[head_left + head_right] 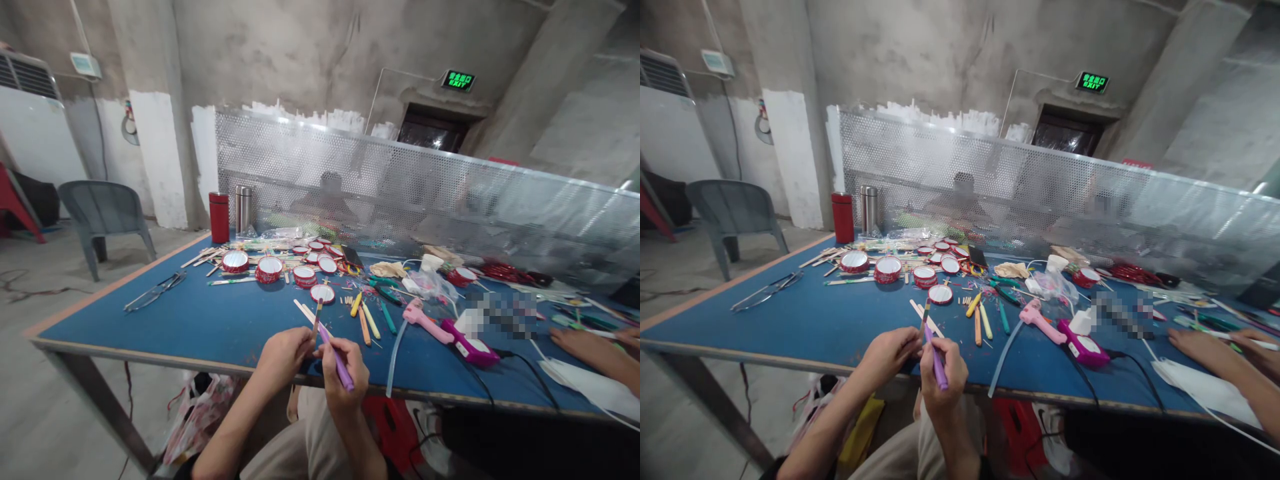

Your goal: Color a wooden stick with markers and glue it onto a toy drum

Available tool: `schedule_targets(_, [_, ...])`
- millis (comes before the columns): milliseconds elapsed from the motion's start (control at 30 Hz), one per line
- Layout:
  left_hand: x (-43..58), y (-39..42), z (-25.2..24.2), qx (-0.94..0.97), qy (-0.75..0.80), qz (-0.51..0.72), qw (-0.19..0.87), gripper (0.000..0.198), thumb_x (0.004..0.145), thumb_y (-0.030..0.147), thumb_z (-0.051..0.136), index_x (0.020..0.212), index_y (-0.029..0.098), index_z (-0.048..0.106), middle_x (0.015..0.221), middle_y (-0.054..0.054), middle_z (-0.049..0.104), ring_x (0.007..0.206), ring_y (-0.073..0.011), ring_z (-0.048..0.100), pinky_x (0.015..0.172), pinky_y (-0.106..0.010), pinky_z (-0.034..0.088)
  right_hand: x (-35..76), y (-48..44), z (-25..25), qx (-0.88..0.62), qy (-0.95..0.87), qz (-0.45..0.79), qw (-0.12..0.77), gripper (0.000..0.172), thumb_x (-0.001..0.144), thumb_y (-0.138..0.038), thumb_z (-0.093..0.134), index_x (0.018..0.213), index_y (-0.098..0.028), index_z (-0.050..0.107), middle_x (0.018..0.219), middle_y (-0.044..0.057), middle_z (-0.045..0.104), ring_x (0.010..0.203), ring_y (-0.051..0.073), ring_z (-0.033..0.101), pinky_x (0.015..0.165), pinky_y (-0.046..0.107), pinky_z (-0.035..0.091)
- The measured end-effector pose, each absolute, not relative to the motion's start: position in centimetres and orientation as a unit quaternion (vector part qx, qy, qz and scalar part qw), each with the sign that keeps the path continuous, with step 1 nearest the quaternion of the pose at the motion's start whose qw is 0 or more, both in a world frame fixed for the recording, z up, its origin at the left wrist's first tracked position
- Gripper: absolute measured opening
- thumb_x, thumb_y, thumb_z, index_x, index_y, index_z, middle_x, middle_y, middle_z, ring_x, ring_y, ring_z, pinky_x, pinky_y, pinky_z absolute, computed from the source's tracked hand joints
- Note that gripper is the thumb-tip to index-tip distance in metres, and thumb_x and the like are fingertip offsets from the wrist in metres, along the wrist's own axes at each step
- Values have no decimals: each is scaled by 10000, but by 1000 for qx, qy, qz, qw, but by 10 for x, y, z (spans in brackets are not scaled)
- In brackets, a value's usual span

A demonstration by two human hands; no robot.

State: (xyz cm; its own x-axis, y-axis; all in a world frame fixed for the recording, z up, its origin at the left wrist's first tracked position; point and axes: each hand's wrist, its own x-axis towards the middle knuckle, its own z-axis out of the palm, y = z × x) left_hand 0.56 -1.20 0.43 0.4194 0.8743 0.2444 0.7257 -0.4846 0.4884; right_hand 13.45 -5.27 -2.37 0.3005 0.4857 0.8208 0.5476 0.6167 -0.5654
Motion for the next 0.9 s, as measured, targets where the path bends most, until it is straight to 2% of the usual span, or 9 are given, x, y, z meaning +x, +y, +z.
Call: schedule_targets(900, [6, -12, 4, 830, 482, 236, 150, 247, 912, 273, 401, 720, 199, 537, 735, -7, 651, 691, -144, 583, 584, -226, 304, 134, -53, -20, -443, -589, -44, 675, 54, 839, -191, 539, 871, -176, 579, 696, 23, 658, 584, 147, 661, 573, 248, 533])
